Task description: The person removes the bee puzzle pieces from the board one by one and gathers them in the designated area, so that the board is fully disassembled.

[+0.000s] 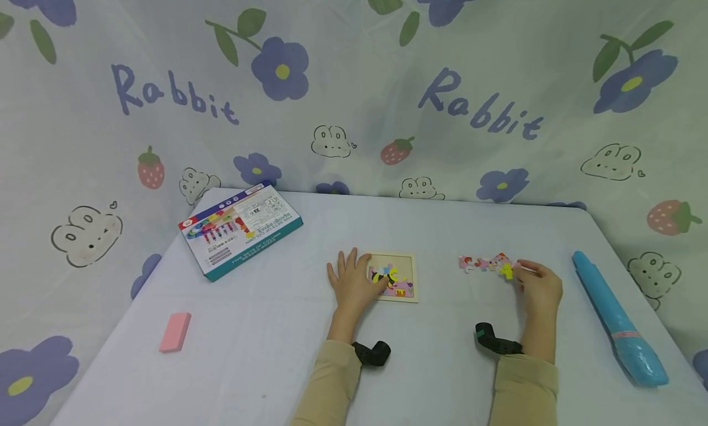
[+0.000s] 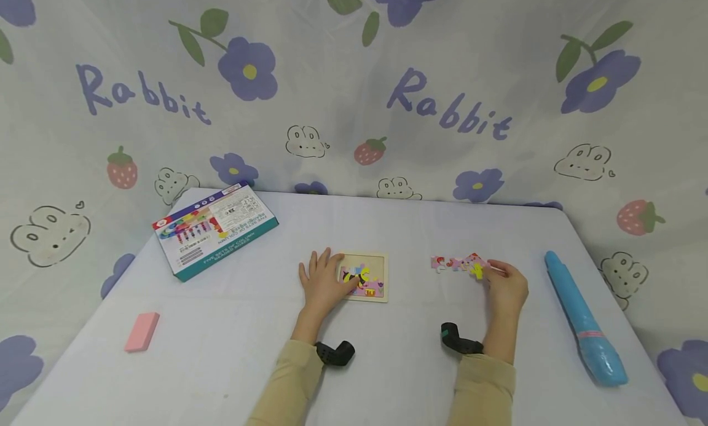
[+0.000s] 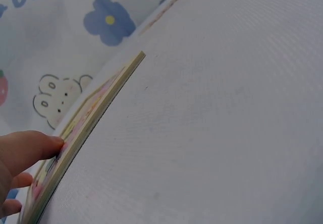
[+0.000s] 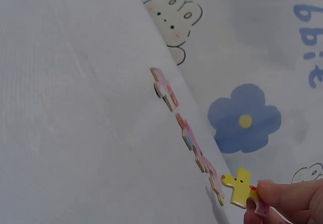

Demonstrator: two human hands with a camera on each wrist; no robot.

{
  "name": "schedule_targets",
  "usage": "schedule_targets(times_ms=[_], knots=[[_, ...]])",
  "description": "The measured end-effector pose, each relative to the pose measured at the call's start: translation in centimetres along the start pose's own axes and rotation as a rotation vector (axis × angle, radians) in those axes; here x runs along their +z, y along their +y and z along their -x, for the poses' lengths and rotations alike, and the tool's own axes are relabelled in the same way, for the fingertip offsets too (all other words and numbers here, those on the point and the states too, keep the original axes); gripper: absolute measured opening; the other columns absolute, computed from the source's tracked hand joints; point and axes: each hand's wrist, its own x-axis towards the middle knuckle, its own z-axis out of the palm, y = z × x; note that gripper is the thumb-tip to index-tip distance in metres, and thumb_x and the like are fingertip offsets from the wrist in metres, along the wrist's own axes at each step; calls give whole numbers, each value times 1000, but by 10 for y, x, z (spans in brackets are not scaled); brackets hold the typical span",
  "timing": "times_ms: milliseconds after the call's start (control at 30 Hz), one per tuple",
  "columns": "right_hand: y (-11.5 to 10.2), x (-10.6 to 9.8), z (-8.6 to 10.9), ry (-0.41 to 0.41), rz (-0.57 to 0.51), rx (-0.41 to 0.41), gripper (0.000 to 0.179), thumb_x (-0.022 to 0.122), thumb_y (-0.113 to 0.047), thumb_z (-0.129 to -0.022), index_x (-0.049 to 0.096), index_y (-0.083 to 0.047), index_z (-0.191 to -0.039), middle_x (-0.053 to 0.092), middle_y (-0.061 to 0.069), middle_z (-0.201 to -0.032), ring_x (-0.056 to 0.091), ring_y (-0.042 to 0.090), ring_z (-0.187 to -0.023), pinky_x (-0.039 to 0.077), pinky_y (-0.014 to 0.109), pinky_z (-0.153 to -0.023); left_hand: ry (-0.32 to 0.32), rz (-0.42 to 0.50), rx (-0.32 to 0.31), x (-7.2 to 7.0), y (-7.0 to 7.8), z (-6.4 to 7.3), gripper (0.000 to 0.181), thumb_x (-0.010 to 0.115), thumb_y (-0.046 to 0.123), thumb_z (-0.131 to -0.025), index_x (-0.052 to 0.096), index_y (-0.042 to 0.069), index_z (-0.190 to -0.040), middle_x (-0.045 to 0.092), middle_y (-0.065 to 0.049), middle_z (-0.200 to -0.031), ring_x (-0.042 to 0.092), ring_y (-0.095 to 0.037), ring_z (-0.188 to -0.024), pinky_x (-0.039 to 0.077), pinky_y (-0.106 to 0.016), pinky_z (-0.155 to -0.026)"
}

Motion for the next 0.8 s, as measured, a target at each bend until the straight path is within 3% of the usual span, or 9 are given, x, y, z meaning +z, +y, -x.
schedule_targets(times_ms=[300,600,800], knots=[[4,1,-1,-27,-6,-6,39,47,-9,-93,50,-1,-131,49,16,-124,50,8,-80,42,9,-52,7,1,3,-1,0,1,61,71,44,-74,56,15,-125,38,-13,-143,18,-39,-137,2,-62,-106],[9,2,-6,42,85,-70,39,52,-6,-91,51,2,-129,53,18,-116,48,-2,-61,40,9,-45,1,-1,10,-2,0,0,61,70,44,-74,56,15,-126,37,-14,-143,17,-39,-137,2,-62,-106],[10,2,-4,60,109,-98,38,52,-8,-91,52,4,-127,53,20,-113,50,3,-67,39,8,-46,1,3,11,-2,0,0,61,70,44,-74,56,15,-126,37,-14,-143,18,-39,-137,1,-61,-106]])
